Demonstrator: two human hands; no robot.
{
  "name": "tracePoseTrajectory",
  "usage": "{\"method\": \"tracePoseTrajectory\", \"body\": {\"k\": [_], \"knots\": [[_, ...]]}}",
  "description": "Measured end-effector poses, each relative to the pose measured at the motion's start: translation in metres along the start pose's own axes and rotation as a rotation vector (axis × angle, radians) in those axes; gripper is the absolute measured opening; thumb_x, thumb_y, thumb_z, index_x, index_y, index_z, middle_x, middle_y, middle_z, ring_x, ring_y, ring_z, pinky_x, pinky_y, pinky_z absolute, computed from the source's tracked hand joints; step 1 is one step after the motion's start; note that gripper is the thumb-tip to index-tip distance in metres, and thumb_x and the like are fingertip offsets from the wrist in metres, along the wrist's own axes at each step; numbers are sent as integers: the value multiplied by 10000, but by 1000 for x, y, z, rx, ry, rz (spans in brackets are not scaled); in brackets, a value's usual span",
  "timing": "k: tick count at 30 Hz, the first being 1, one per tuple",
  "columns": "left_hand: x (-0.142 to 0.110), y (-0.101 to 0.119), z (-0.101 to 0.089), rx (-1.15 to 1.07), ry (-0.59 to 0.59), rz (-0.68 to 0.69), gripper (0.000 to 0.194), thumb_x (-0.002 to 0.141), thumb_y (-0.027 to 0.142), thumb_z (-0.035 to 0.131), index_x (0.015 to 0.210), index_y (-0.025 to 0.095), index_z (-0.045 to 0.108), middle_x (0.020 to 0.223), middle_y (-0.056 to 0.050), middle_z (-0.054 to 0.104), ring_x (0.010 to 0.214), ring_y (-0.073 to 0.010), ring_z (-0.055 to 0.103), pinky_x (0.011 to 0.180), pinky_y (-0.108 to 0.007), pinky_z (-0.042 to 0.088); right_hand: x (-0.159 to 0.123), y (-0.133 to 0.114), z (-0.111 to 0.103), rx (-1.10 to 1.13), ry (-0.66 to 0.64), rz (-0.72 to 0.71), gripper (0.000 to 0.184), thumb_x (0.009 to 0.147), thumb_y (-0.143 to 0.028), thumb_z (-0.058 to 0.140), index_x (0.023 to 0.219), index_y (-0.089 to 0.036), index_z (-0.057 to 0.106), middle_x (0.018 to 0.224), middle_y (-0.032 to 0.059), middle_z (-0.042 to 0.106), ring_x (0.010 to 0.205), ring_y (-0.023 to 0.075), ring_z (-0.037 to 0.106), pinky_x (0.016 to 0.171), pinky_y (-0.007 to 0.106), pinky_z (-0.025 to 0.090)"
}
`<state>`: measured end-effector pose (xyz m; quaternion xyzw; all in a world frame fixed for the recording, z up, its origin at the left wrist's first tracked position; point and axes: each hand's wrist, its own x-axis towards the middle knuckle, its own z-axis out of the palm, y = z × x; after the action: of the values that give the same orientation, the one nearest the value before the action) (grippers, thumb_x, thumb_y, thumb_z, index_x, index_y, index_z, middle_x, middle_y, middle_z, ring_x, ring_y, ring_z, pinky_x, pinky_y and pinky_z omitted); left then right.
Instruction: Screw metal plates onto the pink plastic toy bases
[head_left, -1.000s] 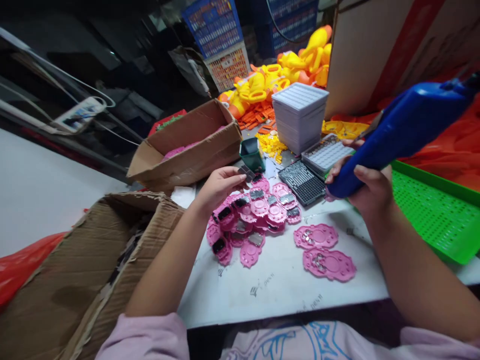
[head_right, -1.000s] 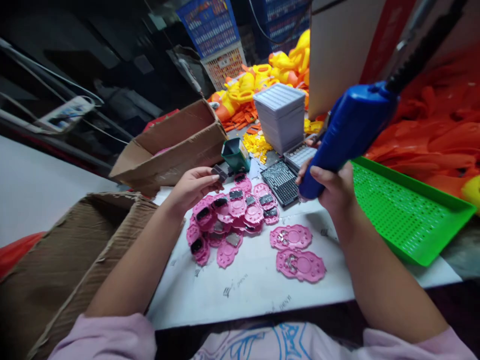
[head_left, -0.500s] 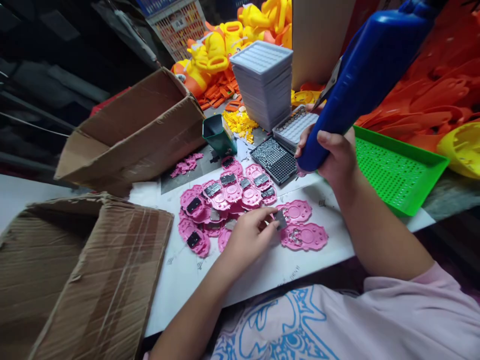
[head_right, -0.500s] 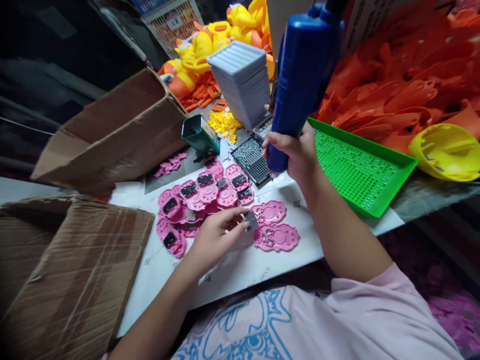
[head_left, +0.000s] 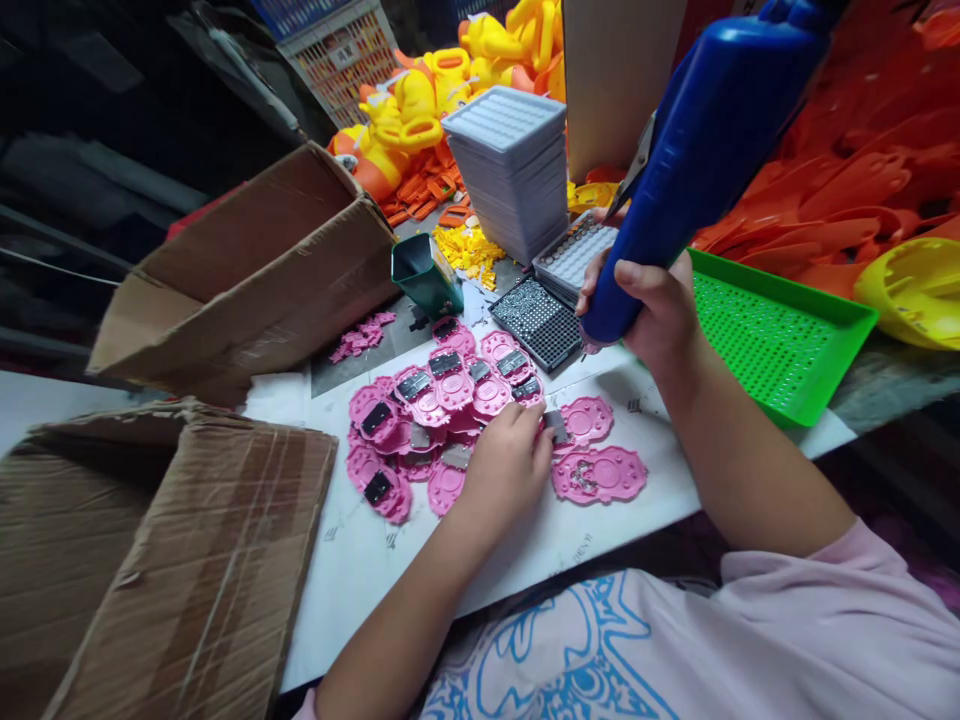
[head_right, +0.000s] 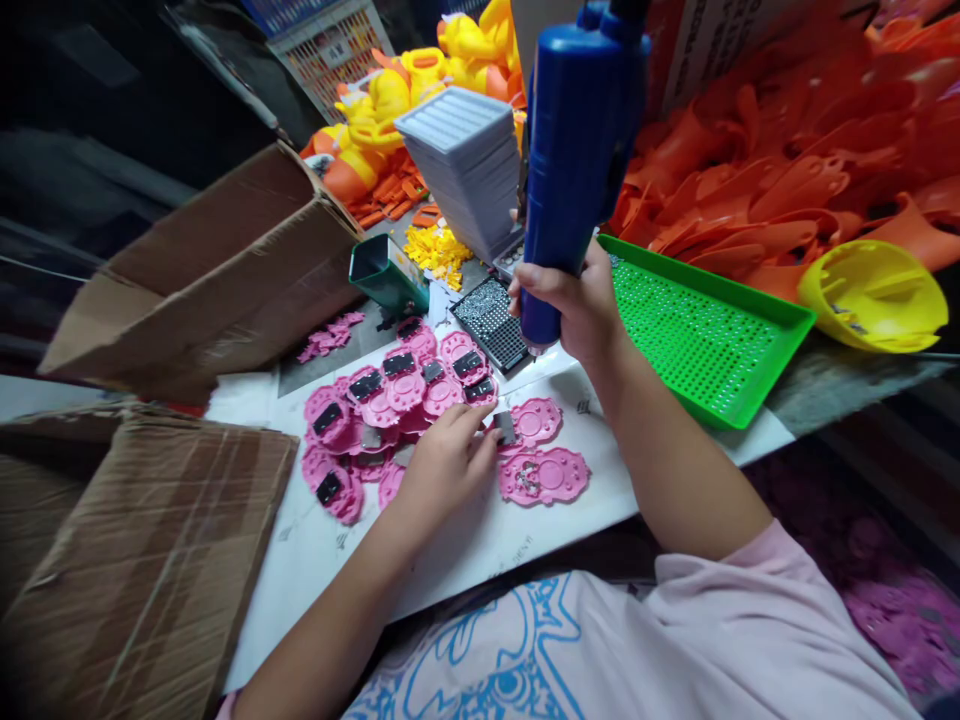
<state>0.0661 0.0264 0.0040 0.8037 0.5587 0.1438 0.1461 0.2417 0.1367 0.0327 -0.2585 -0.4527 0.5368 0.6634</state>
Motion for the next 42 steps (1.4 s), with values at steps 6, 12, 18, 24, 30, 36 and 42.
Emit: {"method": "tracePoseTrajectory", "body": {"k": [6, 12, 18, 24, 30, 36, 42], "knots": [[-5, 2, 1, -38, -24, 96, 158, 869, 210, 537, 969, 160, 649, 1066, -112, 636, 959, -235, 611, 841, -377, 514, -1, -1, 1, -18, -10, 14, 417, 552, -477, 738, 789, -238, 491, 597, -48, 563, 475, 128, 540, 446, 267, 458], [-4, -4, 6, 4, -17, 112, 163, 879, 199, 528, 968, 164, 660, 1183, -139, 623, 1027, -262, 619, 867, -417, 525, -1, 0, 0, -34, -9, -8, 408, 571, -475, 723, 786, -229, 479, 620, -40, 538, 486, 114, 541, 465, 253, 453], [-5, -10, 4, 1, -37, 182, 162, 898, 208, 500, 900, 150, 651, 1221, -149, 617, 1041, -266, 625, 875, -423, 528, -1, 0, 0, -36, -6, 6, 377, 602, -414, 684, 878, -235, 500, 618, -45, 537, 482, 120, 537, 449, 250, 453], [-7, -14, 1, 15, 7, 222, 143, 877, 238, 549, 871, 135, 648, 1121, -155, 644, 970, -268, 633, 782, -408, 548, 1, 1, 2, 1, -8, 1, 430, 593, -386, 698, 942, -205, 525, 593, -45, 545, 443, 123, 529, 404, 242, 428], [-7, -10, 4, 11, 69, 238, 166, 870, 275, 574, 894, 132, 654, 1047, -136, 661, 904, -251, 643, 745, -391, 550, 2, 1, 1, 34, -6, -11, 476, 569, -385, 724, 958, -176, 547, 555, -35, 579, 435, 144, 533, 392, 251, 430], [-6, -10, 9, 32, 86, 250, 168, 863, 272, 581, 921, 140, 667, 1031, -128, 663, 883, -244, 640, 733, -385, 550, 2, 3, 0, 42, 8, -28, 478, 576, -388, 731, 977, -182, 573, 556, -31, 590, 435, 150, 530, 395, 259, 436], [-8, -8, 11, 45, 86, 233, 178, 867, 260, 570, 930, 133, 676, 1049, -125, 658, 891, -243, 634, 737, -387, 549, 2, 4, 1, 20, -17, -29, 501, 593, -429, 731, 1019, -217, 576, 579, -41, 577, 446, 135, 534, 404, 248, 445]]}}
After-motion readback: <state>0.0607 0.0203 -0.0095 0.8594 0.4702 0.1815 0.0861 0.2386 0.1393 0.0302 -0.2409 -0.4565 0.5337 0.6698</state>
